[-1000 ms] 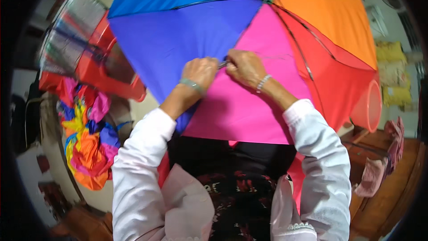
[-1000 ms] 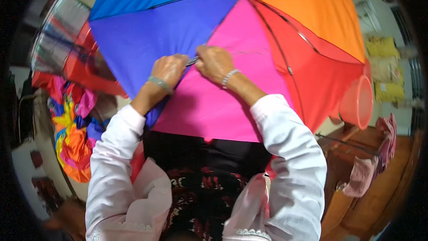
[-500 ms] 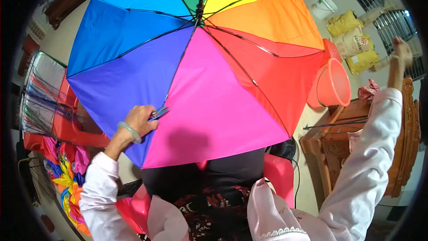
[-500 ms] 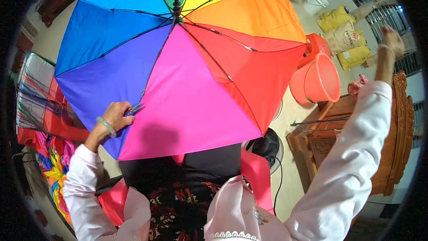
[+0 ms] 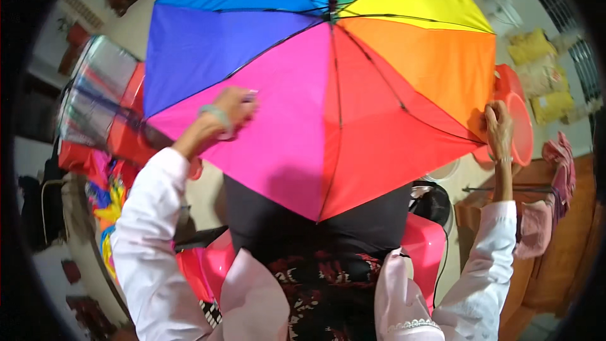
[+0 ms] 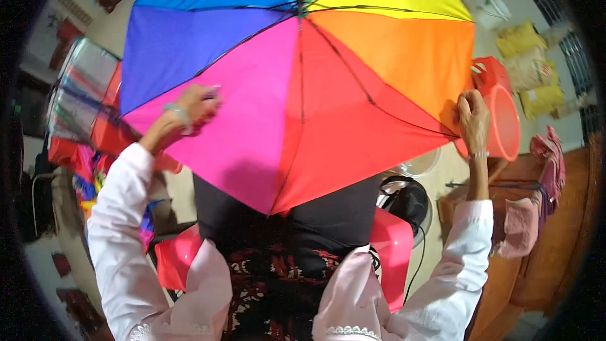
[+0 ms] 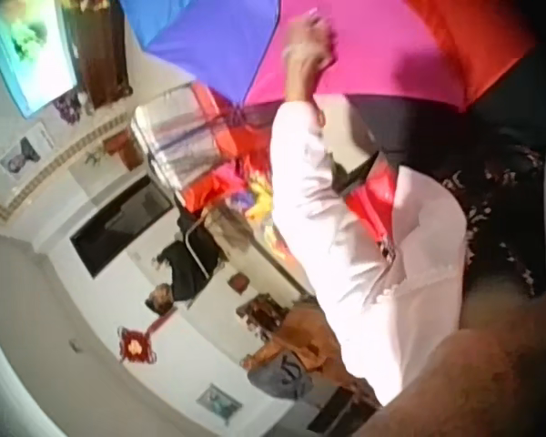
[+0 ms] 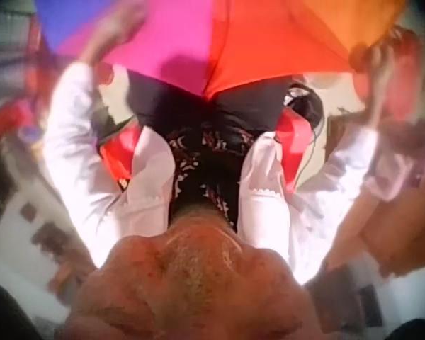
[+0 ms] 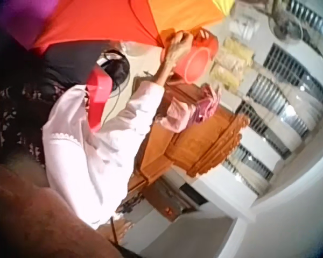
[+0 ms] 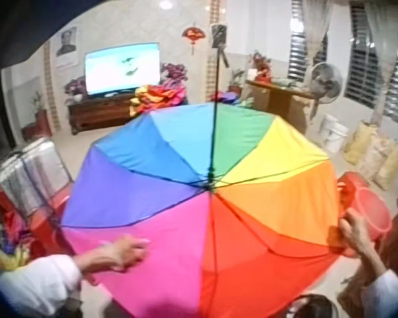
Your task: Repairing or disassembling a colorful umbrella using a small cutting tool to unpick seams.
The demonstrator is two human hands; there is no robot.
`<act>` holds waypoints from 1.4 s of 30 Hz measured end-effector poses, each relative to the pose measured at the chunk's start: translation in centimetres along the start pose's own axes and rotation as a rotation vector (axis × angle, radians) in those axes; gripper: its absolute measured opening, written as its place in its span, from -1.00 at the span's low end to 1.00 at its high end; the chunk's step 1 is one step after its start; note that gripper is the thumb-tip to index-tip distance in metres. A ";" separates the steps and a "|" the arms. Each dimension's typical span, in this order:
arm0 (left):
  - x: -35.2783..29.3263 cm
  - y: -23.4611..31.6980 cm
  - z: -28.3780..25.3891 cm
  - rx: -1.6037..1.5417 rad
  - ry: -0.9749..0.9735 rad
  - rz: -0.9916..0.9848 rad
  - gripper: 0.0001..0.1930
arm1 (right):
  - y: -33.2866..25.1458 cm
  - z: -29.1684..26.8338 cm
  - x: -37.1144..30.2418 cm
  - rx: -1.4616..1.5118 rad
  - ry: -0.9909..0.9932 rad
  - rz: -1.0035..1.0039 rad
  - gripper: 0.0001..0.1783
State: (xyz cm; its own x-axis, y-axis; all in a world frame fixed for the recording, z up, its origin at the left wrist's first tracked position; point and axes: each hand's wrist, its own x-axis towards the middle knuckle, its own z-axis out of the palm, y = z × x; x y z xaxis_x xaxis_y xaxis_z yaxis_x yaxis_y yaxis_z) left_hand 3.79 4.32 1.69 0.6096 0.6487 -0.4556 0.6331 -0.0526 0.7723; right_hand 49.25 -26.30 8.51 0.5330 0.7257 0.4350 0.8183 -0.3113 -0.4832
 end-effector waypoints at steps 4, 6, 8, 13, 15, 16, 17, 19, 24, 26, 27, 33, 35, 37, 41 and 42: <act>-0.7 3.2 5.5 0.364 0.024 0.255 -0.73 | -5.2 2.5 -0.6 0.387 -0.058 0.284 -0.90; 0.1 4.6 8.1 0.404 0.024 0.287 -0.69 | -6.3 3.1 -1.4 0.325 -0.075 0.206 -0.90; 0.2 5.9 10.0 0.532 0.250 0.249 -0.72 | -6.7 3.5 -1.9 0.210 -0.080 0.052 -0.90; 1.0 2.6 9.5 0.708 0.336 0.168 -0.75 | -5.3 4.2 -3.4 0.176 -0.050 0.020 -0.92; 1.0 2.4 8.8 0.723 0.347 0.160 -0.78 | -5.3 4.5 -3.8 0.159 -0.052 0.047 -0.93; 0.7 2.6 8.6 0.724 0.339 0.130 -0.79 | -5.2 4.8 -4.0 0.155 -0.056 0.056 -0.94; 0.4 3.1 8.5 0.723 0.329 0.103 -0.80 | -5.3 4.8 -4.1 0.149 -0.047 0.057 -0.94; 0.5 3.9 9.0 0.721 0.323 0.086 -0.80 | -5.6 4.9 -4.5 0.128 -0.018 0.047 -0.96; 1.2 2.0 9.3 0.798 0.480 0.118 -0.80 | -6.2 5.2 -4.7 0.027 0.036 -0.018 -0.96; 1.1 1.7 8.9 0.739 0.475 0.114 -0.80 | -6.2 5.0 -5.0 0.047 0.069 -0.041 -0.95; 1.2 1.5 9.0 0.744 0.496 0.108 -0.80 | -6.0 4.8 -5.0 0.055 0.096 -0.048 -0.95; -0.6 0.3 11.9 0.590 0.474 0.103 -0.82 | -3.5 3.2 -5.0 -0.104 -0.023 -0.083 -0.94; -1.1 -1.5 12.9 0.541 0.485 0.117 -0.84 | -4.3 1.1 -3.8 -0.162 0.206 -0.248 -0.96; -1.4 -1.8 13.5 0.526 0.525 0.129 -0.84 | -6.8 -2.1 -1.1 -0.221 0.318 -0.371 -0.96; -1.9 -2.1 15.1 0.459 0.575 0.141 -0.84 | -14.5 -3.0 3.3 0.126 0.302 -0.325 -0.90; -1.7 -2.0 15.0 0.423 0.585 0.158 -0.84 | -15.9 -1.4 4.0 0.185 0.296 -0.407 -0.89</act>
State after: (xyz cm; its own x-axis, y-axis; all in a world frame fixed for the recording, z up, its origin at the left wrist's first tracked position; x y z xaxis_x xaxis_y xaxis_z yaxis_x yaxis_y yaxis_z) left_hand 8.64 -8.07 -5.68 0.4295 0.9017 0.0489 0.7609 -0.3906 0.5182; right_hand 38.71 -19.31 18.97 0.2397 0.5532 0.7978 0.9342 0.0923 -0.3447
